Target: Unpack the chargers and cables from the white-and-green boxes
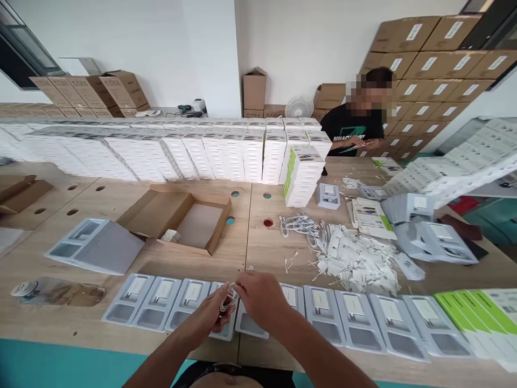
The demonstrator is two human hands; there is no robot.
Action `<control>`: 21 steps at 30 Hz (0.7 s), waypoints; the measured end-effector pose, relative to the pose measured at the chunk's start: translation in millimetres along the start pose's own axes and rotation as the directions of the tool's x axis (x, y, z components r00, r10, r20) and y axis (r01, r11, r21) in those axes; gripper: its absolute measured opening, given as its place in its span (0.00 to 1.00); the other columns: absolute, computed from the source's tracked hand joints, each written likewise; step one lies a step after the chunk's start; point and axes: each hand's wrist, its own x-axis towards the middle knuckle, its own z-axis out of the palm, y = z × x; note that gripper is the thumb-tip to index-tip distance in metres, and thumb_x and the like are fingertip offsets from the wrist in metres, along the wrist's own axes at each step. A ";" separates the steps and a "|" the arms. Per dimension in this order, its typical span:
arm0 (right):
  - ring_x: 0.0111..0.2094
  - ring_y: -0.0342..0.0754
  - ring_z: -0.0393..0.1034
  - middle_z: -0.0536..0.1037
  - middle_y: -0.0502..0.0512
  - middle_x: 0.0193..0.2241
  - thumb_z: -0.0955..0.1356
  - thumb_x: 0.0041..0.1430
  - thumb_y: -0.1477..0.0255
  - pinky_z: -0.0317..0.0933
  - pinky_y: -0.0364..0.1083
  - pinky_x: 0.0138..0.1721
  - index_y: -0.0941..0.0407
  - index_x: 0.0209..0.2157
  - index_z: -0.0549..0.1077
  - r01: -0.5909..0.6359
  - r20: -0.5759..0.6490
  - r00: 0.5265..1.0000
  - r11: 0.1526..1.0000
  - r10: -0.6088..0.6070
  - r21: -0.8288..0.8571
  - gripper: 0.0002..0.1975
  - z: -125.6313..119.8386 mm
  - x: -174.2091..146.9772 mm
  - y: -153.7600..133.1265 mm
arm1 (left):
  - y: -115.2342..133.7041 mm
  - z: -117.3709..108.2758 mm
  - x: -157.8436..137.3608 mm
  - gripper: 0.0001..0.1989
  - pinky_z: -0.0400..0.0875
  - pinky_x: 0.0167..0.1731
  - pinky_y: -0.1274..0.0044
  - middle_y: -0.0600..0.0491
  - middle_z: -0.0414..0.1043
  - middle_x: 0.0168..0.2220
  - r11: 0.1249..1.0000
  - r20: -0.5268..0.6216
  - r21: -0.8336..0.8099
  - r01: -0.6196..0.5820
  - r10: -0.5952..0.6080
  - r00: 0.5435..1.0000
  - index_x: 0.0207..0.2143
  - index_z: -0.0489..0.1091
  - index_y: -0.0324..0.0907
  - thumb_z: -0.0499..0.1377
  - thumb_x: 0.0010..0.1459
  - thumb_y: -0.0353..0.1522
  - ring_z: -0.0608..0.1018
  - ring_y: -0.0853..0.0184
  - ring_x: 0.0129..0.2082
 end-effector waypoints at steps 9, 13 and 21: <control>0.24 0.45 0.73 0.76 0.49 0.22 0.61 0.64 0.63 0.62 0.42 0.30 0.56 0.31 0.72 -0.271 -0.085 0.922 0.786 0.378 0.556 0.15 30.8 -3.2 -1.9 | 1.2 -1.7 16.2 0.32 0.36 0.19 0.79 0.61 0.57 0.21 0.999 0.096 -0.027 -0.035 0.038 0.995 0.34 0.65 0.41 0.46 0.51 0.61 0.52 0.78 0.15; 0.21 0.42 0.70 0.75 0.49 0.22 0.60 0.64 0.61 0.60 0.41 0.26 0.56 0.28 0.72 -0.288 -0.006 0.936 0.777 0.351 0.560 0.17 24.9 -0.3 -2.4 | -0.3 1.0 21.8 0.35 0.37 0.19 0.79 0.60 0.57 0.19 0.999 0.053 -0.024 -0.035 0.036 0.998 0.30 0.64 0.41 0.44 0.49 0.64 0.53 0.77 0.15; 0.37 0.49 0.70 0.74 0.56 0.34 0.64 0.62 0.66 0.63 0.46 0.39 0.54 0.38 0.75 -0.081 -0.271 0.956 0.990 0.110 0.116 0.10 42.0 7.0 3.5 | 6.4 -8.1 16.6 0.29 0.40 0.19 0.78 0.61 0.54 0.18 0.995 -0.068 -0.004 -0.095 0.094 0.993 0.28 0.59 0.44 0.44 0.53 0.61 0.51 0.75 0.16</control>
